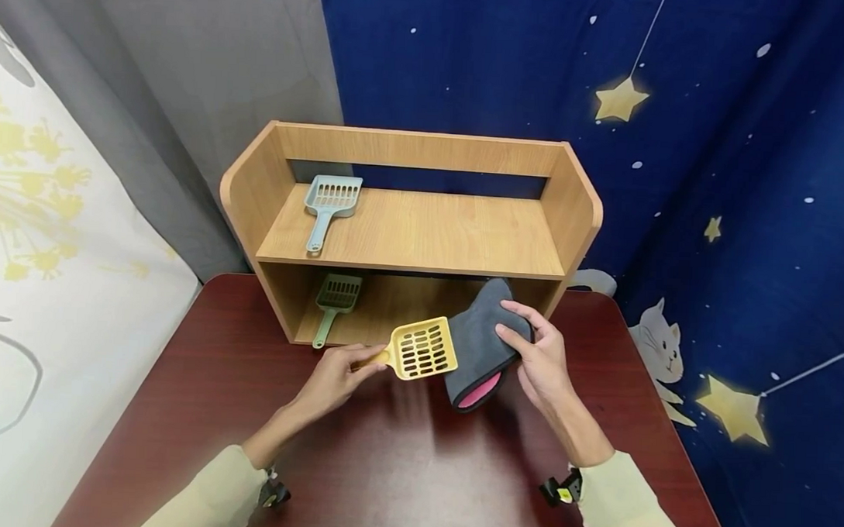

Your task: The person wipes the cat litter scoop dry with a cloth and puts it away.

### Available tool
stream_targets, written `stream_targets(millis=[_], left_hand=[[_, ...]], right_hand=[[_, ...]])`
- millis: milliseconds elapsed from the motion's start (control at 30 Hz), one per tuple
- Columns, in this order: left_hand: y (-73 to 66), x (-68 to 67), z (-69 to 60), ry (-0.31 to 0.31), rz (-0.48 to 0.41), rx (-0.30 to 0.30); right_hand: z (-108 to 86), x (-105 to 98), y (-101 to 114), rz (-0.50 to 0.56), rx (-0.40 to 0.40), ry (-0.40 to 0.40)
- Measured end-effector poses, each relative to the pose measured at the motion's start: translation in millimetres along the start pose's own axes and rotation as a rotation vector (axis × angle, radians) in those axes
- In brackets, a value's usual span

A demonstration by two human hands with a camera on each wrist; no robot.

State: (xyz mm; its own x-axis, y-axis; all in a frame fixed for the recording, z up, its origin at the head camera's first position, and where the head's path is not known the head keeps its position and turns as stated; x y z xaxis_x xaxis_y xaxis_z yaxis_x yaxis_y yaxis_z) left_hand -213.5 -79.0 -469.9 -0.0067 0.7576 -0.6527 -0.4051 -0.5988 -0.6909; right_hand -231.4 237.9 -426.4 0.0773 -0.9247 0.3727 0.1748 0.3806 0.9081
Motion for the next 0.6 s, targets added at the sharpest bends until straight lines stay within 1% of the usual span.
stream_targets(millis=[67, 133, 233, 333, 400, 467, 500, 600], left_hand=[[2.8, -2.4, -1.2, 0.000, 0.026, -0.008], [4.8, -3.8, -1.8, 0.006, 0.049, -0.014], [7.0, -4.0, -1.4, 0.023, 0.079, -0.023], [7.7, -2.1, 0.1, 0.040, 0.106, -0.026], [6.8, 0.2, 1.5, 0.050, 0.120, -0.024], [5.0, 3.2, 2.7, 0.062, 0.130, -0.022], [3.7, 4.9, 3.2, 0.066, 0.139, -0.022], [-1.6, 10.7, 4.7, 0.076, 0.158, -0.007]], right_hand=[[-0.9, 0, 3, -0.064, -0.023, 0.006], [-1.9, -1, 7, -0.165, -0.050, 0.016], [-3.4, 0, 10, -0.390, -0.105, 0.043], [-4.1, 6, 12, -0.646, -0.214, 0.090], [-4.9, 14, 11, -0.771, -0.298, 0.134], [-6.0, 24, 9, -0.860, -0.372, 0.176], [-6.4, 29, 7, -0.884, -0.397, 0.199], [-6.8, 42, -2, -0.942, -0.430, 0.235]])
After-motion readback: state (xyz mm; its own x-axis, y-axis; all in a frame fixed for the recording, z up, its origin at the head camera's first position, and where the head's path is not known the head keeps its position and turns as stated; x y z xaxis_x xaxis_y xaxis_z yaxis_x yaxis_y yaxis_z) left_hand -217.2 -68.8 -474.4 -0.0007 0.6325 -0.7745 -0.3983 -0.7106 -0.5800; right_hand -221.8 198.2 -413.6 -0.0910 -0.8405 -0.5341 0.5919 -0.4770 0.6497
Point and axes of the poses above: each hand's wrist, its own z-axis towards the middle knuckle, its own x-axis out of the palm, y = z × x, the point moved 6 cm from there along z, towards the middle knuckle, and after that the axes turned 4 degrees about -x, right-handed, at the moved point
